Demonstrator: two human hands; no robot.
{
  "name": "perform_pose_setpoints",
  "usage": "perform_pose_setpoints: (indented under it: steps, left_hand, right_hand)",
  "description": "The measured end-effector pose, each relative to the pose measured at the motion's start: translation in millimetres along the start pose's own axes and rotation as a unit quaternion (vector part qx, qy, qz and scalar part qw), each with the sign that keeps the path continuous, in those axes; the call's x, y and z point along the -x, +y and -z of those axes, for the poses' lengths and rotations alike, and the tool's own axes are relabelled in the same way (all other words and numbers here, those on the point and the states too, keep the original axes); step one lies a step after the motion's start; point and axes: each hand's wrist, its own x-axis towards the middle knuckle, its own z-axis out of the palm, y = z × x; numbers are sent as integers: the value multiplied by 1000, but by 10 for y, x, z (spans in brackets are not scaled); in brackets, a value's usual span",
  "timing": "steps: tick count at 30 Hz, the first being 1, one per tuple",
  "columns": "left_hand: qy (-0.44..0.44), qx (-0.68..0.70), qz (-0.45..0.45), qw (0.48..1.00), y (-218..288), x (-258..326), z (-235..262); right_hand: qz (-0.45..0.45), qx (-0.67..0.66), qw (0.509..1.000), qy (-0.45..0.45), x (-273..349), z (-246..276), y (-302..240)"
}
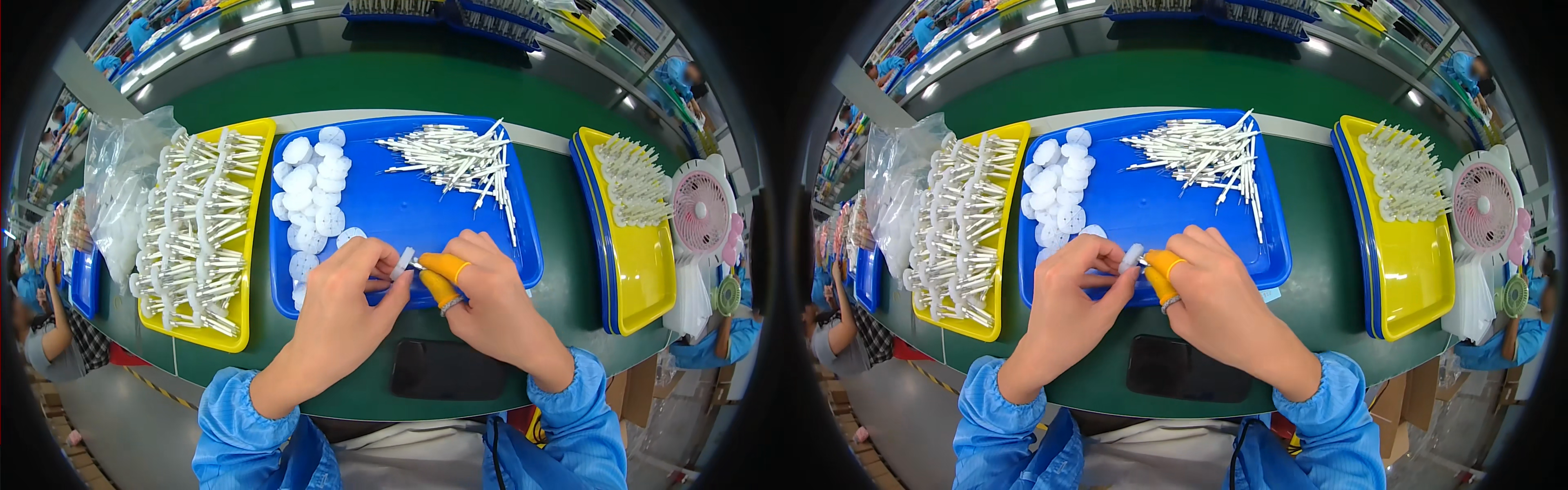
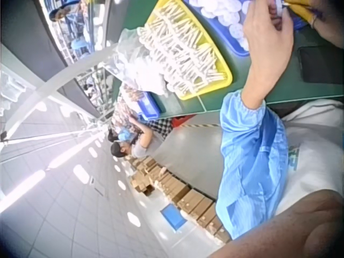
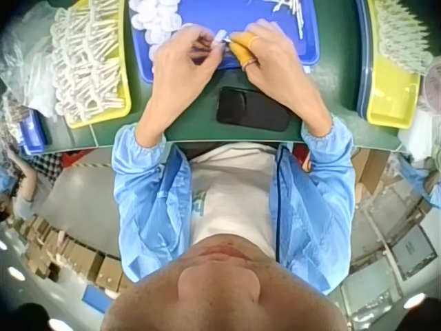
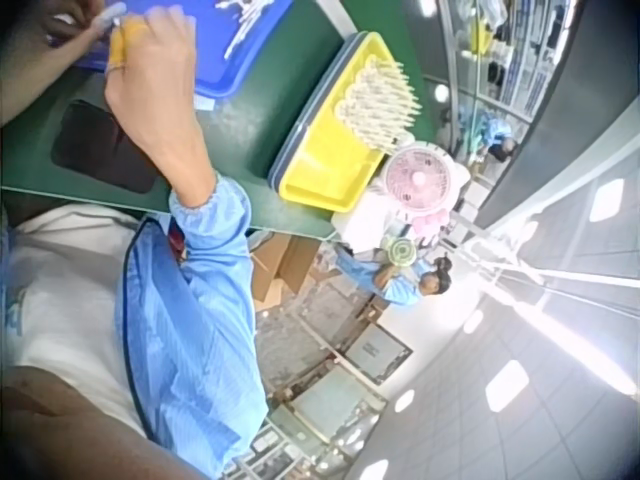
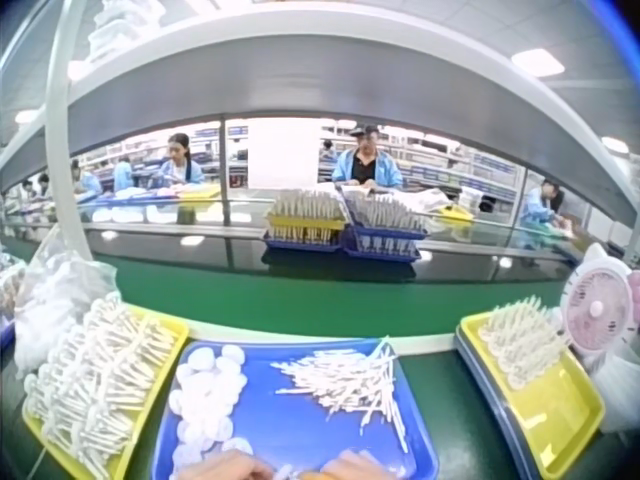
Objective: The person inserts white plastic rods into white circular plastic caps using a yellow-handled tool. They pick up a cap and a rod, use the tool to push the rod into the cap, and place the assembled unit into a yellow tray. The process is repeated continuously throughout the clip.
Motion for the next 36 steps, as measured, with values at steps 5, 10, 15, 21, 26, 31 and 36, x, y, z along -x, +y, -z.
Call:
perform_pose_setpoints:
  steps: [5,10,15,21,26,31,36]
  left_hand:
    - [17,-23,-23,999,-9,13,-28]
    - [28,-26,-21,999,25,75,-38]
    - [-1,-72,7,997,60,110,-61]
    - [66,-65,-27,995,-74,26,-21]
    - [23,-38,-6,999,-25,-4,41]
    - [13,41,39,998,8,-22,40]
    - [14,46,37,998,5,-7,36]
  right_hand:
    - [-8,-16,1000,11,31,-87,-80]
    - [-14,-40,997,60,80,-153,-120]
    - [-44,-51,996,59,77,-222,-135]
    - [-38,152,985,77,-154,137,349]
    - [-48,335,940,53,-187,262,666]
    - [8,195,981,14,-193,249,504]
    - [-24,-33,999,-16,-47,157,-33]
